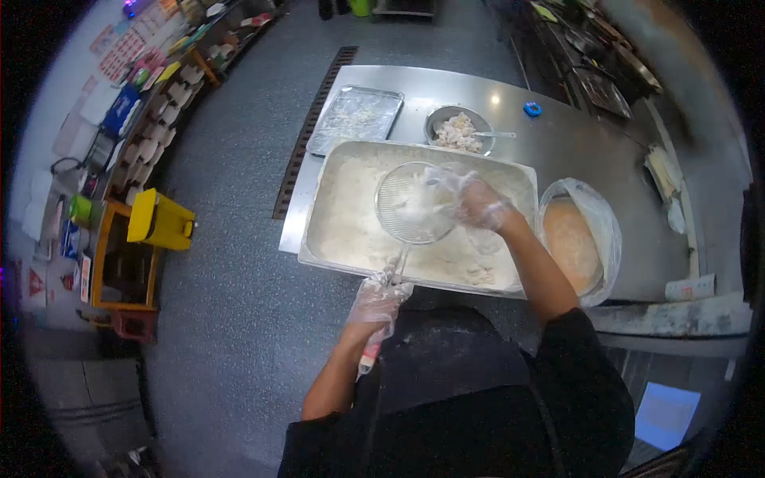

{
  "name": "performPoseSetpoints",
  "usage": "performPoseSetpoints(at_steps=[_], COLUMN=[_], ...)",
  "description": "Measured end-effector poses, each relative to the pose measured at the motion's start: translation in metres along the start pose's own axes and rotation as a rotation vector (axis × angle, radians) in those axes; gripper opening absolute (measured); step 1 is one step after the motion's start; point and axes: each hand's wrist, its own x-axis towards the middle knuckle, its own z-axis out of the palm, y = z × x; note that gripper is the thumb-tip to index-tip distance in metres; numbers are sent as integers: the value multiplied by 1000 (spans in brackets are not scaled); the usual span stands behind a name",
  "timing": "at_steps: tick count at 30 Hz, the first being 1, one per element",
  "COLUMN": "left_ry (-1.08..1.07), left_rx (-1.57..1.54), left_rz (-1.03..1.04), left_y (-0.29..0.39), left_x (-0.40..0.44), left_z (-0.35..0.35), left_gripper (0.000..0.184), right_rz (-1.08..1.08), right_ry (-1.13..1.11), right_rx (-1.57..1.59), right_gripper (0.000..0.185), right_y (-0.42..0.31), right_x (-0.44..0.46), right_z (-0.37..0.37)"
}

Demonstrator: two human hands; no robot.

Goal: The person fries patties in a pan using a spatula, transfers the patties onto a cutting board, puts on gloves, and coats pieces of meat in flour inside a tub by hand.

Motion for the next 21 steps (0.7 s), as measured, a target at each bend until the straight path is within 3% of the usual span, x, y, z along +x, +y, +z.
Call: performPoseSetpoints(at_steps=[1,2,3,5,6,7,8,10,12,13,15,18,19,21], left_ry=[25,25,123,355,208,55,110,155,191,185,169,233,250,195], left_rx=[-3,391,431,544,116,-311,-430,-406,-375,-324,-222,-432,-507,-274], left_rz=[4,129,263,515,225,-65,-76,-81,-83,-94,-118,-118,-90,76], left_y=[-2,-12,-26,-53,-19,0,-6,-32,-35,-27,-16,-23,-27,-40], left_x=[-1,2,3,8,-15,-29,-23,-5,-6,-12,-24,-21,-18,-14], left_z=[9,20,33,58,66,74,84,105,115,116,119,130,134,132], left_gripper=[67,65,60,51,42,34,32,35,37,35,32,35,37,36], right_rz=[-31,-56,-75,171,326,317,250,184,401,399,631,780,777,528], right_ry=[85,166,162,539,592,587,630,670,675,681,517,505,512,511], right_rx=[17,41,55,314,665,673,811,959,1706,1709,1928,1827,1832,2038], right_gripper=[54,52,52,48,48,48,48,49,58,58,70,78,78,81], right_y=[8,13,22,52,70,99,131,138,101,86,64,69,69,70], right_x=[-11,-23,-33,-48,-55,-65,-74,-88,-89,-89,-91,-91,-92,-94], right_z=[-5,-7,-2,28,51,84,119,136,122,106,77,81,84,89])
